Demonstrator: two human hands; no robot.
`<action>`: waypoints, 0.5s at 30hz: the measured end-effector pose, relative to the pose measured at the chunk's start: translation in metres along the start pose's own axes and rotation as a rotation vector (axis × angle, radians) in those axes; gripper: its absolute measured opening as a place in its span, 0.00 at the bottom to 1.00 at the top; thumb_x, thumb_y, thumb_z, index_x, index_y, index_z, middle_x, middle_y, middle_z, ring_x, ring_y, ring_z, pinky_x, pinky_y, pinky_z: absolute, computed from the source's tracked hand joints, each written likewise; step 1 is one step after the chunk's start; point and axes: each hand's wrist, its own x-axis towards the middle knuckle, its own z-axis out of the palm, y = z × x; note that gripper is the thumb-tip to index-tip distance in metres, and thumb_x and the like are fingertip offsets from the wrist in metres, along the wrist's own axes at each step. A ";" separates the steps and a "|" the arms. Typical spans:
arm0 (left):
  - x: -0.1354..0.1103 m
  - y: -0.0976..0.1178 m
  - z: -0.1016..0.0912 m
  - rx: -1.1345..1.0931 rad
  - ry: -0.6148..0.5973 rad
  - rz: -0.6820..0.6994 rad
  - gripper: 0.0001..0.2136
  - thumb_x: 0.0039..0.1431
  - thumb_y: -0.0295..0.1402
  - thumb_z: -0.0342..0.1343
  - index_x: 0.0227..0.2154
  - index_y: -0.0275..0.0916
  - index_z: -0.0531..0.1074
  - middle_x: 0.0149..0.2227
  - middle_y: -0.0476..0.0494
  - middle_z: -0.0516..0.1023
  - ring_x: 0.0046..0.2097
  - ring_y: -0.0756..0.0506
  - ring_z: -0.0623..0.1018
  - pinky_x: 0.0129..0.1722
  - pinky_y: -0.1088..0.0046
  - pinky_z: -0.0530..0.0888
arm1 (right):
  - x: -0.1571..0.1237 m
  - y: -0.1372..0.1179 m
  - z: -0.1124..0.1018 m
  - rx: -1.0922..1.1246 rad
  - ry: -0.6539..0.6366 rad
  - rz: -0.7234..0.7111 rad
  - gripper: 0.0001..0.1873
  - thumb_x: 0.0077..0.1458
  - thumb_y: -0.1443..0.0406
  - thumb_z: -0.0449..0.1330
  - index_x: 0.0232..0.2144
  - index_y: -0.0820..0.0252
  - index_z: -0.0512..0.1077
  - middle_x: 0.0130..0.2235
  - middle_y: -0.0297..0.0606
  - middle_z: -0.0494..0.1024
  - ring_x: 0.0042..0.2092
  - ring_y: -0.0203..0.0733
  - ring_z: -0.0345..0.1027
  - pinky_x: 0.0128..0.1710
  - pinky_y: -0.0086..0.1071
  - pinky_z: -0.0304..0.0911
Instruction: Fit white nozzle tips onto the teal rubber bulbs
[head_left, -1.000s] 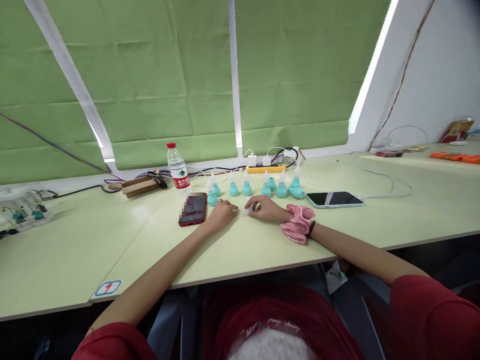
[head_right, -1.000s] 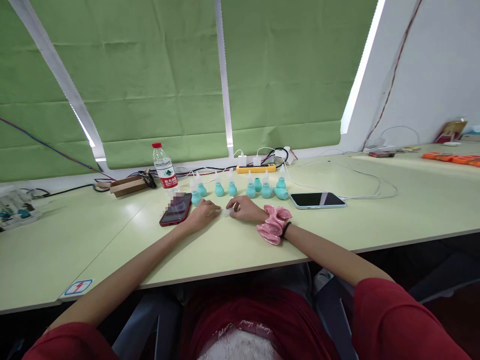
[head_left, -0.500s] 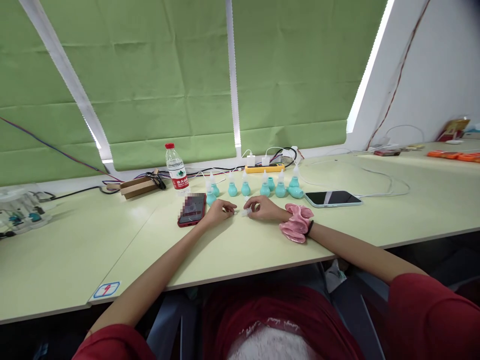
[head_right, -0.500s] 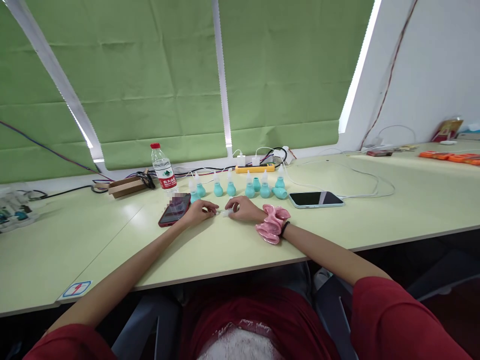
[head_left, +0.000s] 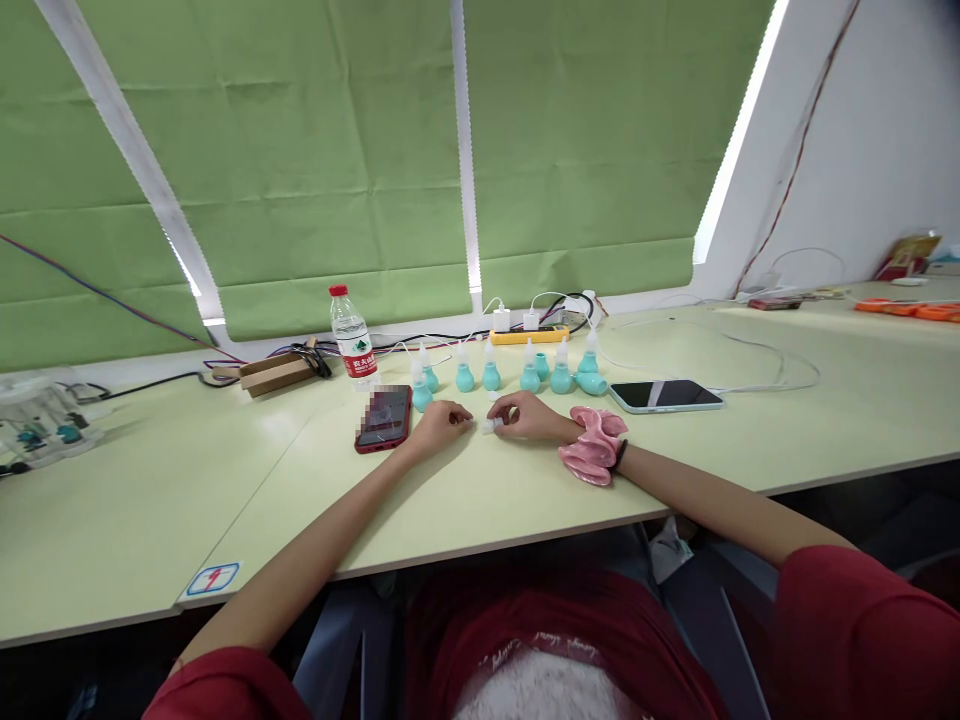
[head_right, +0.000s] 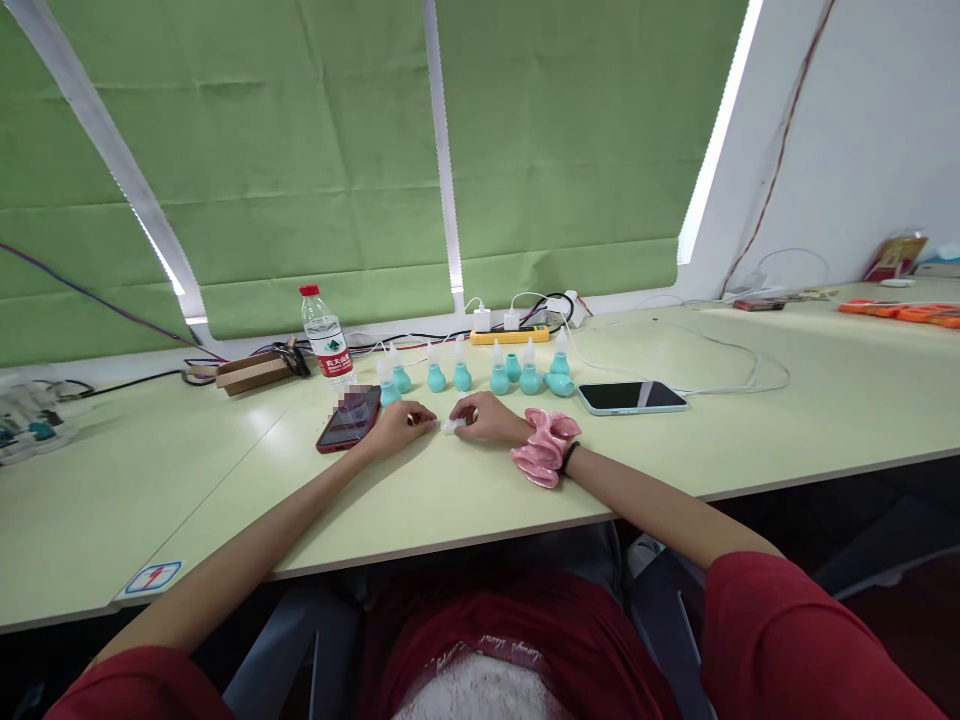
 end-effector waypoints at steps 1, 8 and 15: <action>0.001 0.000 0.000 -0.057 0.023 -0.012 0.12 0.47 0.36 0.52 0.28 0.33 0.74 0.29 0.43 0.75 0.28 0.50 0.69 0.28 0.77 0.65 | 0.000 0.001 0.000 0.001 0.000 -0.005 0.12 0.39 0.68 0.55 0.29 0.65 0.72 0.28 0.37 0.73 0.27 0.32 0.61 0.26 0.25 0.58; -0.003 0.008 0.001 -0.268 -0.006 0.004 0.16 0.47 0.41 0.52 0.32 0.34 0.75 0.27 0.44 0.76 0.24 0.53 0.65 0.22 0.79 0.60 | 0.000 0.002 0.000 0.020 -0.015 -0.033 0.13 0.38 0.69 0.55 0.31 0.66 0.72 0.28 0.37 0.73 0.26 0.31 0.61 0.27 0.25 0.59; -0.007 0.015 0.002 -0.280 -0.026 0.054 0.15 0.48 0.40 0.52 0.33 0.34 0.75 0.28 0.44 0.76 0.24 0.53 0.64 0.23 0.79 0.60 | 0.000 0.002 0.000 0.011 -0.025 -0.043 0.14 0.39 0.69 0.54 0.31 0.66 0.73 0.28 0.36 0.74 0.26 0.31 0.60 0.27 0.24 0.58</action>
